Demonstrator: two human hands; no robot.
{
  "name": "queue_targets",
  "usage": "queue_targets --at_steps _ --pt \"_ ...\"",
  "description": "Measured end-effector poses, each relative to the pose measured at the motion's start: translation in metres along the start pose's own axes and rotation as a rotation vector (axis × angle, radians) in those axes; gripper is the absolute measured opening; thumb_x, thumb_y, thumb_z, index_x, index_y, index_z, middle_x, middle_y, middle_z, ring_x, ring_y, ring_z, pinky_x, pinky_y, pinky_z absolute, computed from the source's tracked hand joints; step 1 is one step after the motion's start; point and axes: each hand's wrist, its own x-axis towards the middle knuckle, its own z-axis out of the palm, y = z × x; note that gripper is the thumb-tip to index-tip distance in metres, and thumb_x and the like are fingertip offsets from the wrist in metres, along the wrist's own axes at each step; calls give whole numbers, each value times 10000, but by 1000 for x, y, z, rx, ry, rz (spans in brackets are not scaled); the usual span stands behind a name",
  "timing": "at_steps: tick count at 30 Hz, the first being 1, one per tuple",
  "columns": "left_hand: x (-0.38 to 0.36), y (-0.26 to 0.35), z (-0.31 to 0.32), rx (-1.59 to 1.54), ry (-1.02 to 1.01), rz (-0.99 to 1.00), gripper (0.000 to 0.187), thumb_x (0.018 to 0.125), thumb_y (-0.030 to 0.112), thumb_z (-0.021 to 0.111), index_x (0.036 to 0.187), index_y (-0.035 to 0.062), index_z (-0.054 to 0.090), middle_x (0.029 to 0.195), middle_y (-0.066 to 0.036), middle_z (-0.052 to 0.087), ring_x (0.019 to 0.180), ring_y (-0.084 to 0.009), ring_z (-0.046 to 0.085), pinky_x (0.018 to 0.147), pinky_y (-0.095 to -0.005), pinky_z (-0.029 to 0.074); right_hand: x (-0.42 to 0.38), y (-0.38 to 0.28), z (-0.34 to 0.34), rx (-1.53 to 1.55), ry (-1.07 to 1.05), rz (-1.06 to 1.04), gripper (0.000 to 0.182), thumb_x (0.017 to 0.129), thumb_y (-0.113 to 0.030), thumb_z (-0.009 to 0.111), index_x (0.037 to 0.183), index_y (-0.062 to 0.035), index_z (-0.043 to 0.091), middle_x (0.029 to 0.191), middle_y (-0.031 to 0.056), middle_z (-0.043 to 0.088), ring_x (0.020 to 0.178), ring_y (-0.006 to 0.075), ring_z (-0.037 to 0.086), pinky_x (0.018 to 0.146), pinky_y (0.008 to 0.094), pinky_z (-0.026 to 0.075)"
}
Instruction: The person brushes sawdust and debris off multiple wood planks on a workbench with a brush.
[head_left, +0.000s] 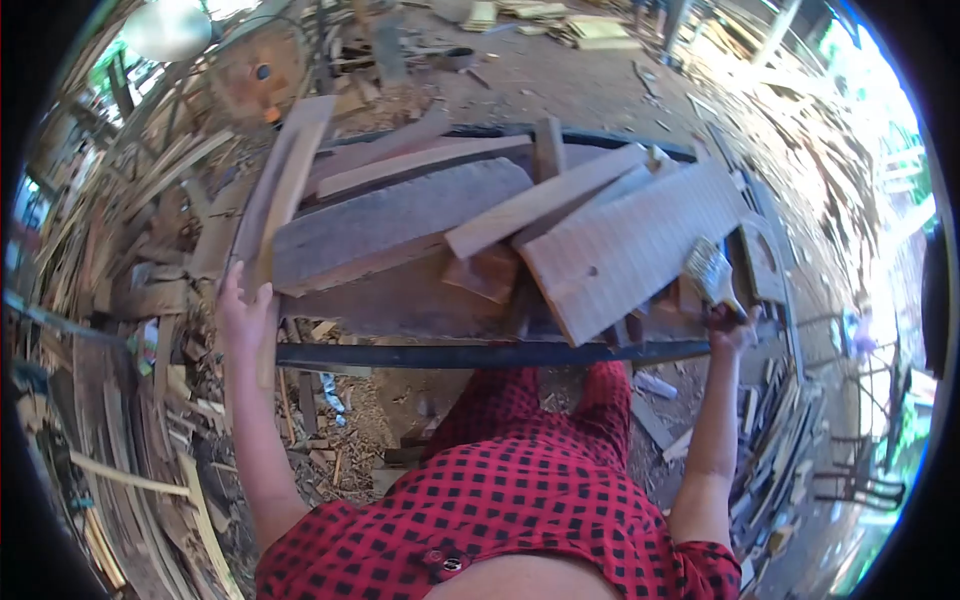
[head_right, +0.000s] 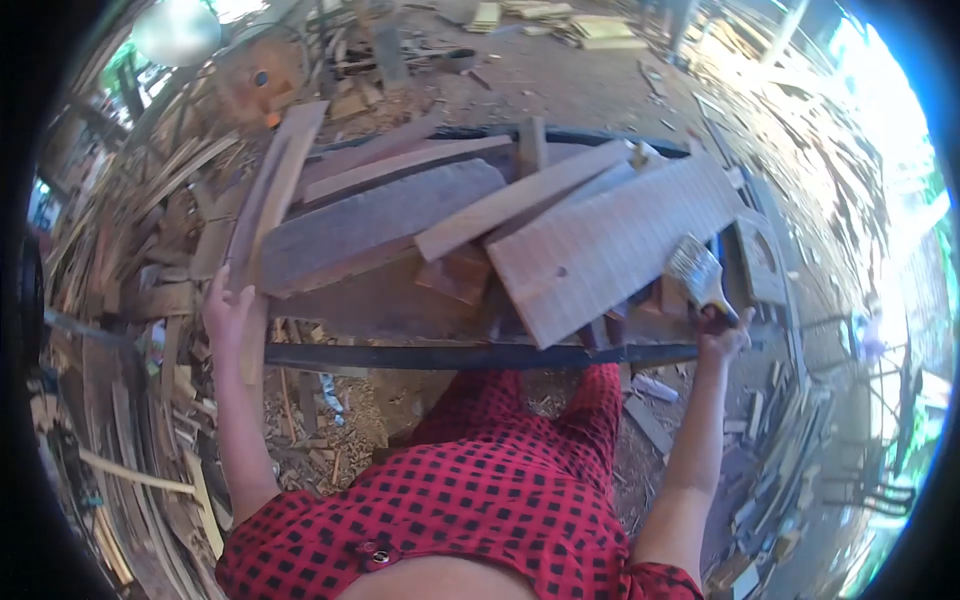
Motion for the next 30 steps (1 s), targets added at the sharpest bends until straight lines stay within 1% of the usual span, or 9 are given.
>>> queue_targets --at_steps 1,4,7,10,13,15,18,24,30 --pt "-10 35 3 -350 -37 -161 445 771 160 659 1179 32 534 993 -102 571 845 -181 569 723 -285 485 -15 4 20 32 72 -29 592 847 -618 463 835 -33 556 676 87 575 545 207 533 483 288 452" --pt "-40 101 41 -1070 -507 -32 289 798 110 628 1077 53 572 841 -1 572 686 -39 524 568 -173 434 -10 3 15 41 113 2 592 838 -615 484 842 -27 556 677 88 577 561 199 547 472 286 449" --pt "-78 172 85 -1134 -1036 -156 334 805 133 628 1106 3 561 860 -52 600 735 -104 602 615 -221 519 -7 1 10 63 75 34 606 818 -622 507 902 -24 561 706 94 591 576 209 557 469 276 460" --pt "-115 222 124 -1126 -1345 -215 422 855 257 618 1144 -32 516 935 -122 596 728 -158 620 591 -273 544 -12 1 14 57 68 21 610 837 -616 482 871 -14 570 698 108 598 562 210 549 457 293 437" --pt "-135 243 155 -1143 -1410 -218 448 865 309 608 1157 -14 500 931 -134 610 738 -180 638 589 -288 550 -14 3 14 66 86 1 621 832 -622 486 861 -9 579 699 112 604 558 211 546 455 298 434" --pt "-139 252 165 -1408 -1419 -483 441 871 329 599 1142 -3 496 920 -151 628 746 -211 658 577 -309 555 -15 3 17 44 101 -14 615 836 -620 483 844 -13 583 696 109 603 545 209 541 449 296 430" --pt "-140 265 159 -1539 -1348 -661 357 861 304 616 1040 6 537 833 -118 643 668 -193 661 523 -288 555 -19 -2 22 57 130 23 593 843 -608 485 854 -24 587 690 104 600 533 205 535 444 299 429" --pt "-135 272 157 -1545 -1190 -408 310 855 248 609 1030 -4 560 750 -136 648 608 -223 656 522 -307 551 -34 -39 62 -14 65 -149 479 872 -493 537 885 -16 585 699 95 596 566 191 586 455 259 467" --pt "-106 262 134 -1552 -1116 -424 267 813 212 633 926 -26 595 687 -123 634 552 -189 639 471 -270 532 -60 -76 149 -453 72 -426 333 866 -365 609 868 -33 600 698 72 595 551 150 587 451 228 438"
